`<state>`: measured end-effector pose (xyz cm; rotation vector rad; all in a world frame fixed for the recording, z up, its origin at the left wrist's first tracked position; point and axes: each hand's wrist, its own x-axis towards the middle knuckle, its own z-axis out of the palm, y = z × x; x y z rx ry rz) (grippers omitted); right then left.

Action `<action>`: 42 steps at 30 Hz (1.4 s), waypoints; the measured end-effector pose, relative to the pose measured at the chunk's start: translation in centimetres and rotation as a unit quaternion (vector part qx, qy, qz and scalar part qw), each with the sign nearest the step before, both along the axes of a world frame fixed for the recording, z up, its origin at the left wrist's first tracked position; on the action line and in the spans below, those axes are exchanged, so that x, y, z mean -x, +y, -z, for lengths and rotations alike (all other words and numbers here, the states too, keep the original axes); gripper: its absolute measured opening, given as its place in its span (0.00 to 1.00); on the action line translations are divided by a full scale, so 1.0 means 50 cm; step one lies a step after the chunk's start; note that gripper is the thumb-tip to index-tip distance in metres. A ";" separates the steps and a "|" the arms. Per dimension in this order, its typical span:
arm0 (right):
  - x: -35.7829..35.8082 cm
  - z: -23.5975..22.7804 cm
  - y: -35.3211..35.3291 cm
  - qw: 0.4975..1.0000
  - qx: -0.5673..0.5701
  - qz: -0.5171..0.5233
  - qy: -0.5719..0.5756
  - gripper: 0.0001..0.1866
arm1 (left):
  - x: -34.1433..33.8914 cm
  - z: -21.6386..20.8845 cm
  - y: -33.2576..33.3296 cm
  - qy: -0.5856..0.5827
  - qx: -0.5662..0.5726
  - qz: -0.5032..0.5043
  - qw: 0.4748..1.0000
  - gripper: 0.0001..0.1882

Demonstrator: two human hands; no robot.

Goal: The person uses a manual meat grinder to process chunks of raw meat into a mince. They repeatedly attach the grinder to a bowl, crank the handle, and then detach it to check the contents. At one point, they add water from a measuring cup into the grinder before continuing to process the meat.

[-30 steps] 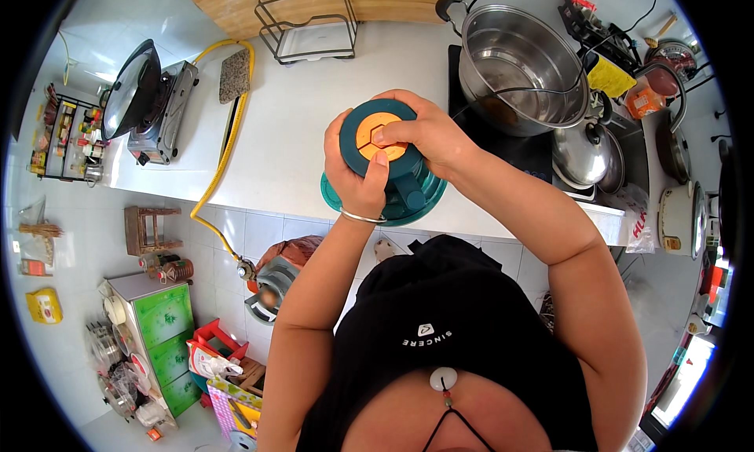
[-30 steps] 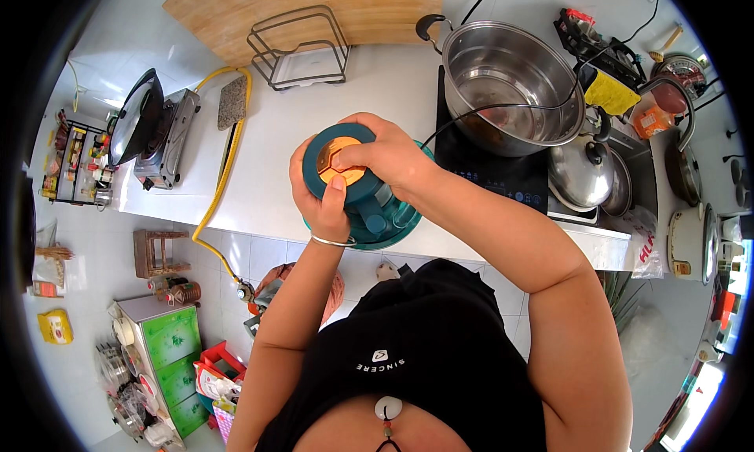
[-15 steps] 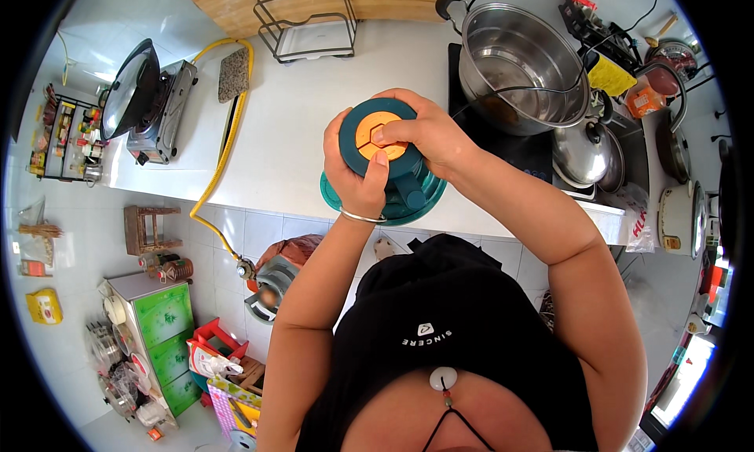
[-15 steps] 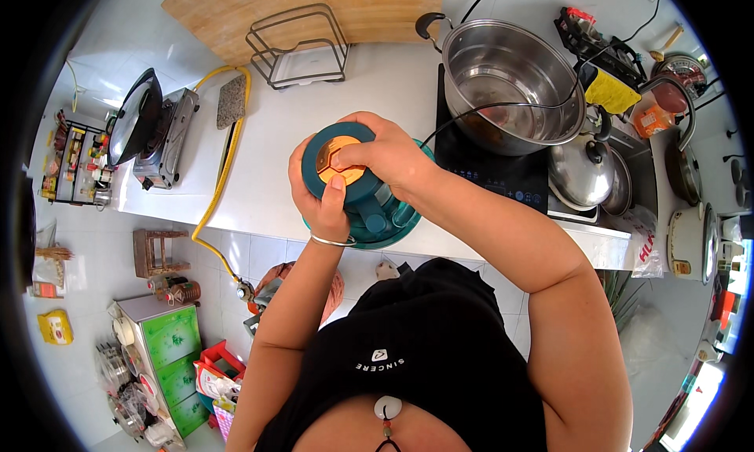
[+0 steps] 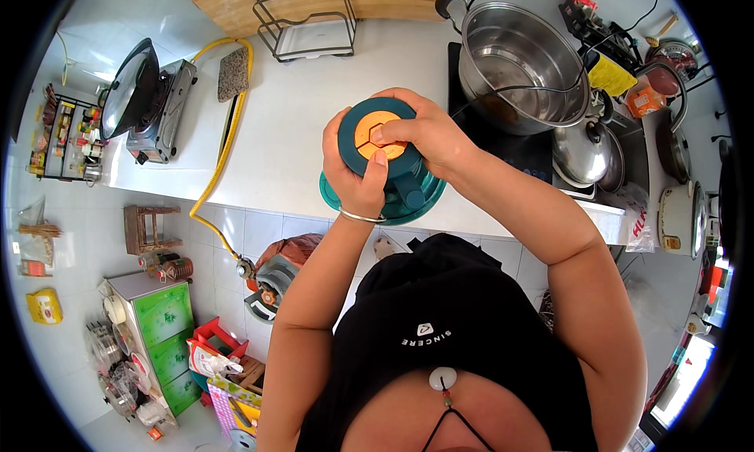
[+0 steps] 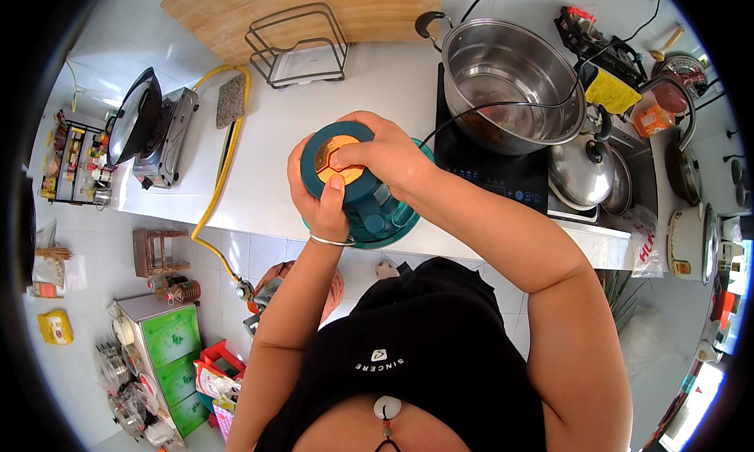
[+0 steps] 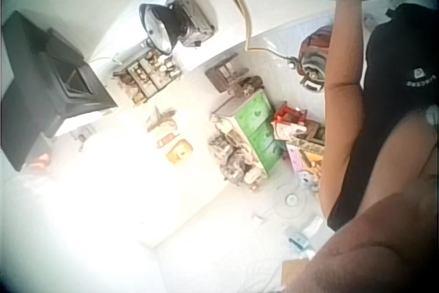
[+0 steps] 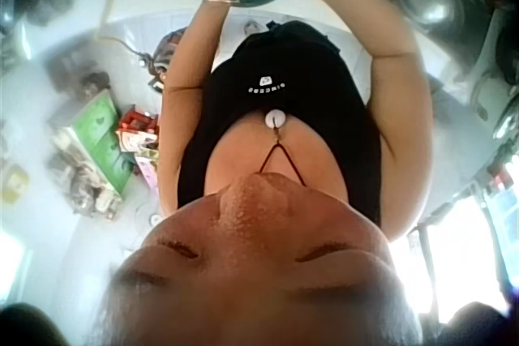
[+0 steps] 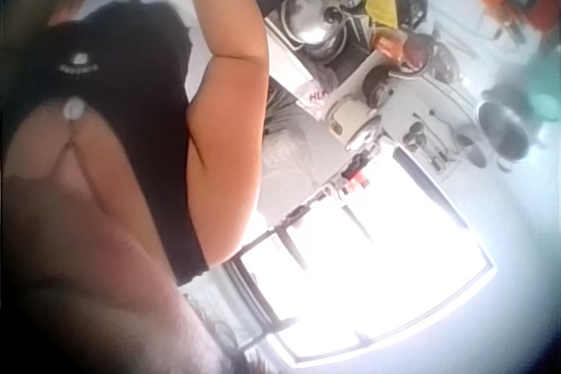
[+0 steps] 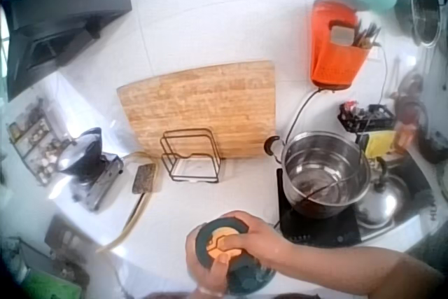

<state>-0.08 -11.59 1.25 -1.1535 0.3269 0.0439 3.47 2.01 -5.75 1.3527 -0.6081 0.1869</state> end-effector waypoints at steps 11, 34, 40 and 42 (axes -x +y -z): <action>0.002 -0.007 0.002 1.000 0.002 0.002 0.002 0.26 | -0.001 0.000 0.001 -0.001 0.003 0.009 1.000 0.32; 0.003 -0.007 0.003 1.000 0.006 0.005 0.005 0.26 | -0.002 0.007 -0.001 0.004 0.010 0.002 1.000 0.32; 0.003 -0.007 0.004 1.000 0.003 0.009 0.003 0.26 | 0.000 0.001 0.000 0.001 -0.010 -0.001 1.000 0.33; 0.003 -0.007 0.004 1.000 0.005 0.011 0.004 0.26 | 0.000 0.000 0.000 0.003 -0.008 -0.001 1.000 0.33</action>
